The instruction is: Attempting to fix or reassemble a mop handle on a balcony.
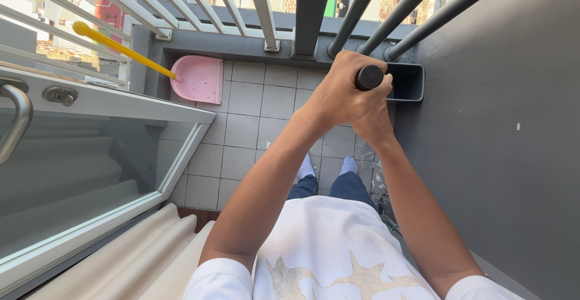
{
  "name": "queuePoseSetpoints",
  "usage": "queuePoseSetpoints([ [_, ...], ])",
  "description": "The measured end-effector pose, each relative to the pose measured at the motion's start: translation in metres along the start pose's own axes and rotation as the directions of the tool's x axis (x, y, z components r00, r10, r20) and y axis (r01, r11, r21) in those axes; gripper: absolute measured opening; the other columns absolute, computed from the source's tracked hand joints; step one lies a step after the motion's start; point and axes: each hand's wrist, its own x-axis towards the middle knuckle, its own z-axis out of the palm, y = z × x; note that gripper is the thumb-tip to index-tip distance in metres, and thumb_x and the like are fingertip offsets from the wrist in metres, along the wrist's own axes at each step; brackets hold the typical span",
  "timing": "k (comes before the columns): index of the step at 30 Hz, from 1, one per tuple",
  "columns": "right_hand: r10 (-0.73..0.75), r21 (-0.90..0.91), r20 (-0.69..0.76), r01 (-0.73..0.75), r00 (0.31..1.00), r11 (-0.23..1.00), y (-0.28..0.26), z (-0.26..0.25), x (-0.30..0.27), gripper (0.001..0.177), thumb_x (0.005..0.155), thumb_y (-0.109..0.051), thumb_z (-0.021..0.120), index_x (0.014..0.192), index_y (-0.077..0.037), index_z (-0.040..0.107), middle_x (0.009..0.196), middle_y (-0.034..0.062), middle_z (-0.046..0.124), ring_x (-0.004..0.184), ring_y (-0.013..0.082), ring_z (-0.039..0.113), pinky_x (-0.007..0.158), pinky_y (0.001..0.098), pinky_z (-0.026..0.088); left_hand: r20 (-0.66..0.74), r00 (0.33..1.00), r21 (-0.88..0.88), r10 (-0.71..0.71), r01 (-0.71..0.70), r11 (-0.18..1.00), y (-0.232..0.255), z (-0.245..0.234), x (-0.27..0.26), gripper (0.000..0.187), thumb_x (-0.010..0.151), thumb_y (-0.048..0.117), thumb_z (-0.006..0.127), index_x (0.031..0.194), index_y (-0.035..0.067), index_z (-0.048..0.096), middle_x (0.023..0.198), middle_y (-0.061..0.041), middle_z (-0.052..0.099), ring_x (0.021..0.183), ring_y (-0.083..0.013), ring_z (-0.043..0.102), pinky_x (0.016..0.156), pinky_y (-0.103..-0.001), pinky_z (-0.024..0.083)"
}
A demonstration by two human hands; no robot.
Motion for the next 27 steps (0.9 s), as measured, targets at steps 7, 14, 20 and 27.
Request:
queuePoseSetpoints([
  [7, -0.079, 0.062, -0.039, 0.081, 0.996, 0.995, 0.004, 0.004, -0.003, 0.048, 0.084, -0.002, 0.080, 0.123, 0.000, 0.052, 0.113, 0.0106, 0.061, 0.102, 0.0222, 0.066, 0.086, 0.0368, 0.061, 0.071, 0.997, 0.018, 0.043, -0.045, 0.999, 0.000, 0.000, 0.000, 0.033, 0.080, 0.013, 0.066, 0.056, 0.005, 0.044, 0.050, -0.006, 0.038, 0.047, -0.0189, 0.036, 0.050, -0.036, 0.030],
  [14, -0.219, 0.040, -0.077, 0.223, 0.973, 0.974, 0.012, 0.013, 0.002, 0.046, 0.084, -0.002, 0.082, 0.121, -0.002, 0.054, 0.112, 0.0095, 0.062, 0.100, 0.0213, 0.067, 0.086, 0.0358, 0.061, 0.081, 0.993, 0.041, 0.086, -0.090, 0.995, 0.009, -0.006, -0.001, 0.030, 0.077, 0.012, 0.067, 0.054, 0.007, 0.049, 0.047, -0.003, 0.042, 0.042, -0.0162, 0.040, 0.047, -0.032, 0.030],
  [20, -0.091, 0.193, -0.032, 0.096, 0.995, 0.977, -0.005, 0.006, 0.004, 0.045, 0.083, -0.005, 0.081, 0.119, -0.002, 0.055, 0.111, 0.0084, 0.063, 0.100, 0.0190, 0.067, 0.083, 0.0340, 0.061, 0.028, 0.994, 0.007, 0.105, -0.105, 0.994, 0.017, -0.012, -0.005, 0.030, 0.078, 0.011, 0.066, 0.055, 0.008, 0.048, 0.047, -0.001, 0.040, 0.042, -0.0133, 0.039, 0.046, -0.030, 0.028],
  [27, -0.056, 0.119, -0.027, 0.059, 0.998, 0.991, -0.028, -0.005, 0.006, 0.027, 0.096, -0.008, 0.074, 0.117, -0.003, 0.058, 0.107, 0.0061, 0.067, 0.097, 0.0170, 0.070, 0.084, 0.0313, 0.061, -0.017, 0.994, 0.011, 0.109, -0.109, 0.994, 0.032, -0.020, -0.008, 0.035, 0.082, 0.013, 0.067, 0.055, 0.008, 0.045, 0.048, 0.000, 0.038, 0.043, -0.0120, 0.036, 0.046, -0.030, 0.027],
])
